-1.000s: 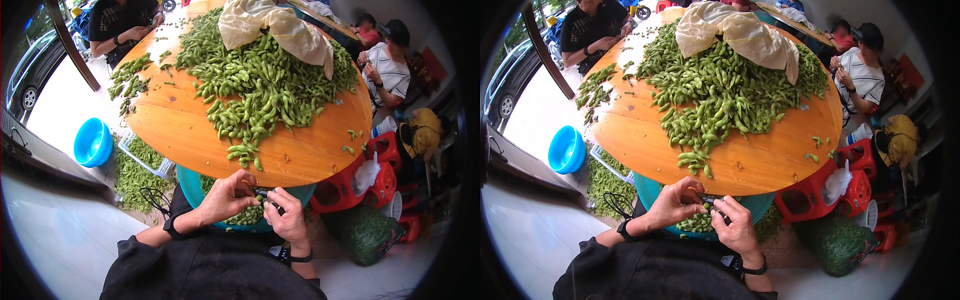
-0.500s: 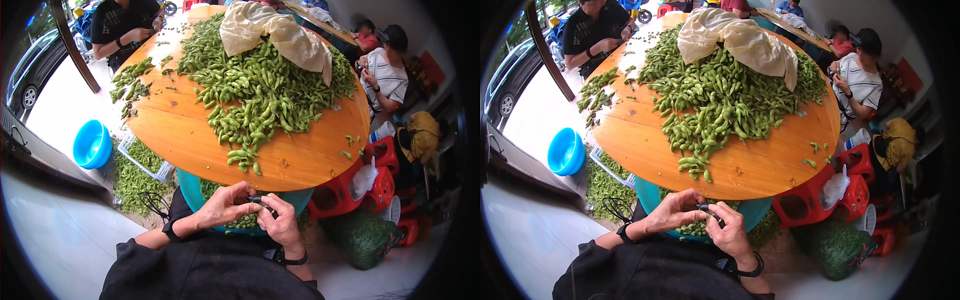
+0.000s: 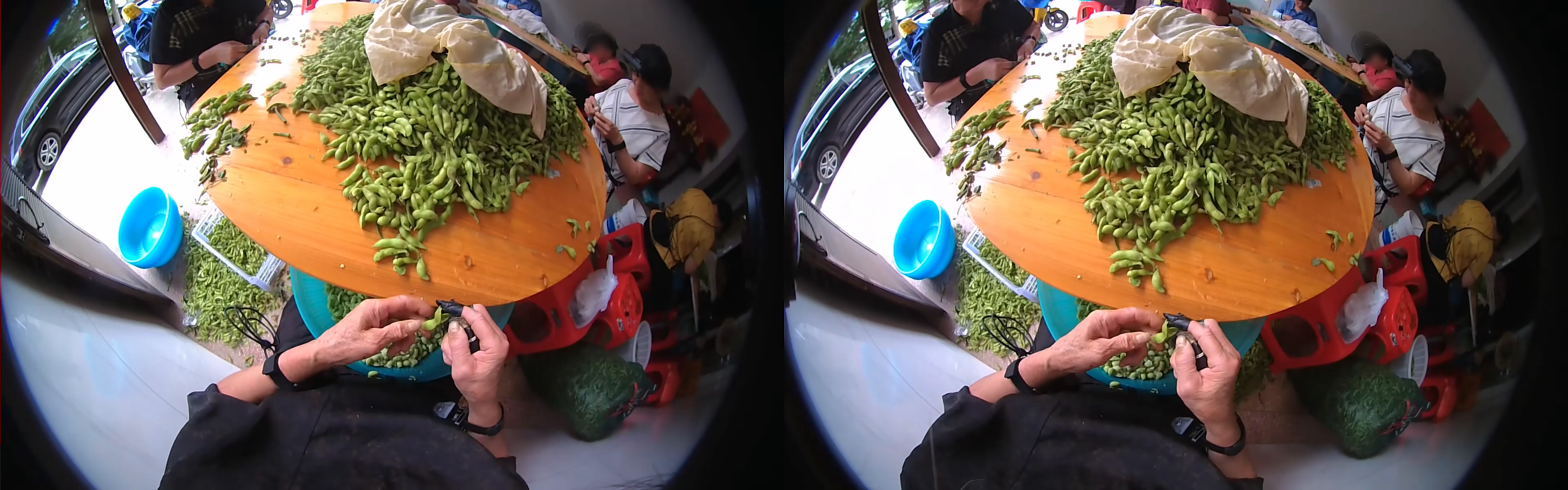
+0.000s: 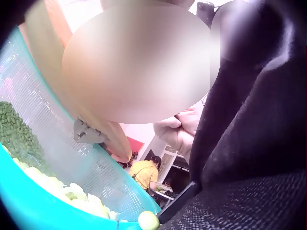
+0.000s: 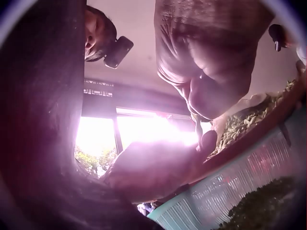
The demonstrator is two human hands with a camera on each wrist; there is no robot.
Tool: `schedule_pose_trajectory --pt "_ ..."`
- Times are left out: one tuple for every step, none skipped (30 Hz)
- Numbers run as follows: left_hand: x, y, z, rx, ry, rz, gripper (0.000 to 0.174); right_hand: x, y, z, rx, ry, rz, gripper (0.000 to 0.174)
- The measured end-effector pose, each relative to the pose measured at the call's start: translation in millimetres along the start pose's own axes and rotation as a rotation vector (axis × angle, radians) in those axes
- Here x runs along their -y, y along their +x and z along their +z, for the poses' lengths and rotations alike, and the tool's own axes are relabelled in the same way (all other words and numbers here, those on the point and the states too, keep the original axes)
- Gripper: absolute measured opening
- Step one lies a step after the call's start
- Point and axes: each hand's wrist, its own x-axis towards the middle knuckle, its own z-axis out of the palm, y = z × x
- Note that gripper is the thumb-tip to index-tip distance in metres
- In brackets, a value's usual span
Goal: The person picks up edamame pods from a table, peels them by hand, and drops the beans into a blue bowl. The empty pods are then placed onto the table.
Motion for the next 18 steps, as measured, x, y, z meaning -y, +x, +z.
schedule_pose_trajectory --pt "2 0 -2 -0.009 0.016 -0.083 0.031 -1 -1 1 0.001 0.001 0.004 0.009" --pt "2 -1 -3 -0.018 0.032 -0.164 0.026 -1 -2 1 0.022 0.072 0.027 0.012" --pt "0 0 4 -0.080 0.062 -0.125 0.017 -2 -3 2 0.043 0.142 0.049 0.014" --pt "0 0 3 -0.082 0.060 -0.127 0.017 -2 -2 1 0.044 0.143 0.051 0.014" --pt "1 0 1 -0.100 0.041 -0.082 0.017 -2 0 -1 0.067 0.329 0.174 0.018" --pt "2 0 0 -0.118 0.022 -0.038 0.017 -2 1 -4 0.090 0.514 0.298 0.021" --pt "1 0 5 -0.162 0.035 -0.036 0.017 -5 1 -6 0.137 0.533 0.358 0.027" --pt "6 1 6 -0.163 0.034 -0.037 0.017 -5 1 -6 0.137 0.532 0.360 0.027" --pt "11 1 7 -0.213 0.124 0.021 0.017 -4 0 -5 0.187 0.559 0.396 0.026" --pt "14 1 9 -0.263 0.216 0.078 0.017 -4 -1 -5 0.236 0.587 0.432 0.026" --pt "13 1 13 -0.323 0.338 0.121 0.016 -5 0 -6 0.253 0.561 0.440 0.026" --pt "11 1 16 -0.324 0.337 0.118 0.016 -6 0 -6 0.252 0.562 0.442 0.026" --pt "10 2 18 -0.370 0.489 0.189 0.016 -8 0 -5 0.252 0.576 0.422 0.026" --pt "10 2 19 -0.415 0.640 0.260 0.015 -10 0 -4 0.252 0.588 0.402 0.025" --pt "10 1 18 -0.417 0.639 0.259 0.015 -11 -1 -2 0.253 0.589 0.404 0.025" --pt "11 1 17 -0.402 0.653 0.249 0.014 -12 -1 1 0.223 0.563 0.386 0.025" --pt "11 1 15 -0.386 0.667 0.238 0.014 -13 -2 2 0.192 0.536 0.369 0.025" --pt "15 2 11 -0.385 0.667 0.234 0.014 -13 -2 1 0.190 0.538 0.372 0.025"
